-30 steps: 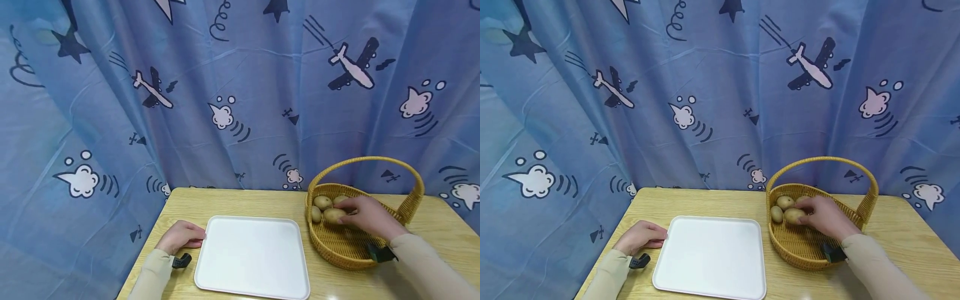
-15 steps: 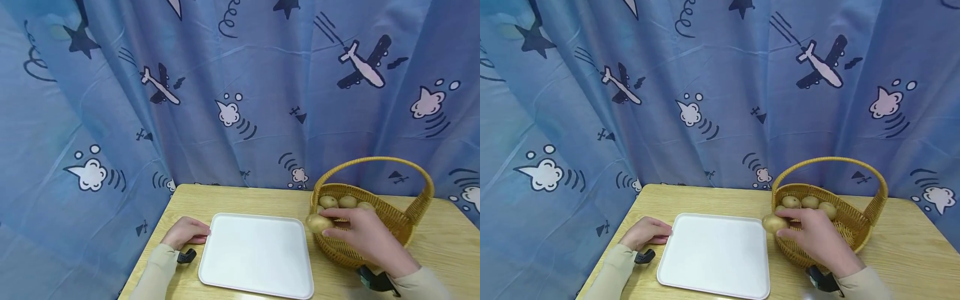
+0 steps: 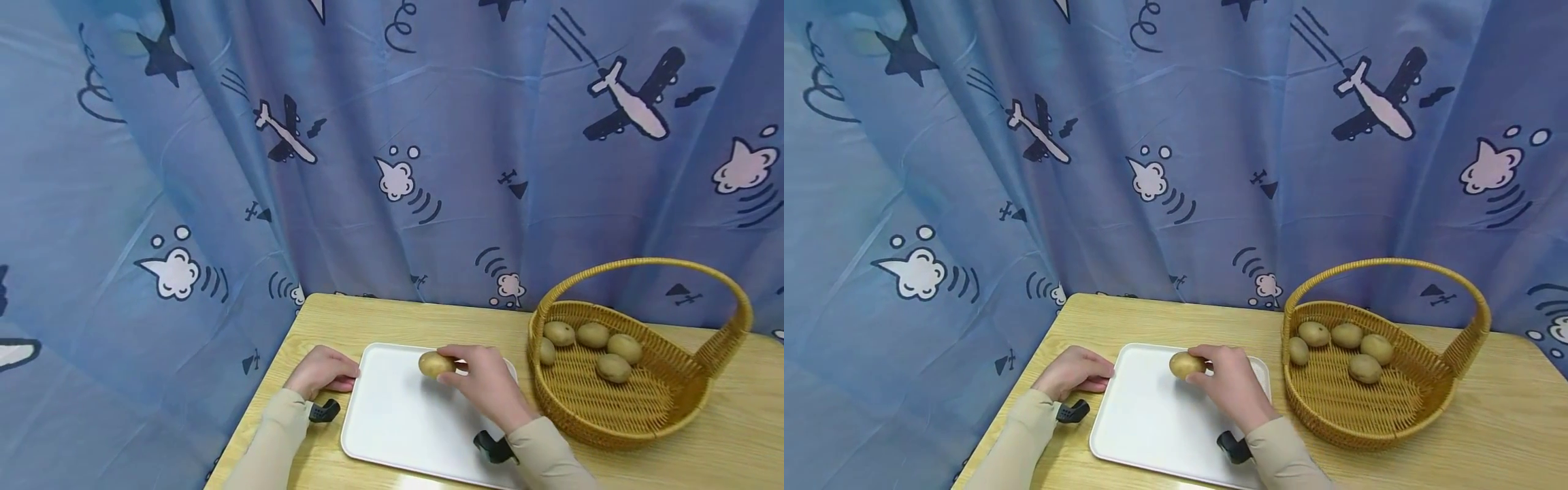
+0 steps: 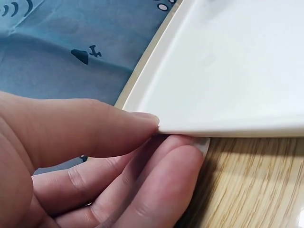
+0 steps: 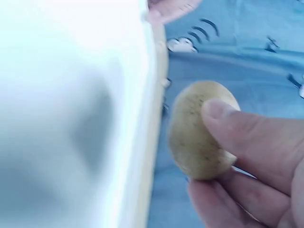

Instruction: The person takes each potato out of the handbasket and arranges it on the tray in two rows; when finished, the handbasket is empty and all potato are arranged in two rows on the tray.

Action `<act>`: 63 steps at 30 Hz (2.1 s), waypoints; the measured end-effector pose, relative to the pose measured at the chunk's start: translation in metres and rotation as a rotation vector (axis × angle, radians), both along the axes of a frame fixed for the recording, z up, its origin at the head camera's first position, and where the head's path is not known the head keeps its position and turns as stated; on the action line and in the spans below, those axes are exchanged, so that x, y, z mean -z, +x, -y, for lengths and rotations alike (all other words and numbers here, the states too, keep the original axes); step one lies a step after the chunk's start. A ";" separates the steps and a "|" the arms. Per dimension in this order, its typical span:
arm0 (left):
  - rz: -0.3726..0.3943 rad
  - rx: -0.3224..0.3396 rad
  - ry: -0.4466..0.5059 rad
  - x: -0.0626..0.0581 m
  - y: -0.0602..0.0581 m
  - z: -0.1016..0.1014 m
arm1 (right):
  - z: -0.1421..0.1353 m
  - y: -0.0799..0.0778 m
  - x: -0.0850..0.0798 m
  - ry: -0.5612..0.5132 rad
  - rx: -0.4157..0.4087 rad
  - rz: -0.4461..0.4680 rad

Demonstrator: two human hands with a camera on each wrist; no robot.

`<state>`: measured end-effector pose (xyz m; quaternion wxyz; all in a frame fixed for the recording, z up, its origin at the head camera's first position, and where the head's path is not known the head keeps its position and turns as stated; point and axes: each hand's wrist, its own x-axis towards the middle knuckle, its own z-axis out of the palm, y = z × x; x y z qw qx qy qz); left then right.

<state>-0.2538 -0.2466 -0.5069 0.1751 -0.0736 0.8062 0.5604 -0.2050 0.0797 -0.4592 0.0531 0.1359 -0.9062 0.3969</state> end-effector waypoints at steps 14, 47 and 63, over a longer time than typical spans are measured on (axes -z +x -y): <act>0.011 0.022 0.081 0.004 -0.003 0.002 | 0.068 -0.020 0.037 -0.018 -0.006 -0.023; 0.016 0.047 0.080 0.001 -0.004 -0.015 | 0.054 -0.017 0.034 0.028 0.025 0.009; 0.029 0.045 0.073 0.004 0.002 0.004 | -0.091 0.055 -0.041 0.023 -0.128 0.086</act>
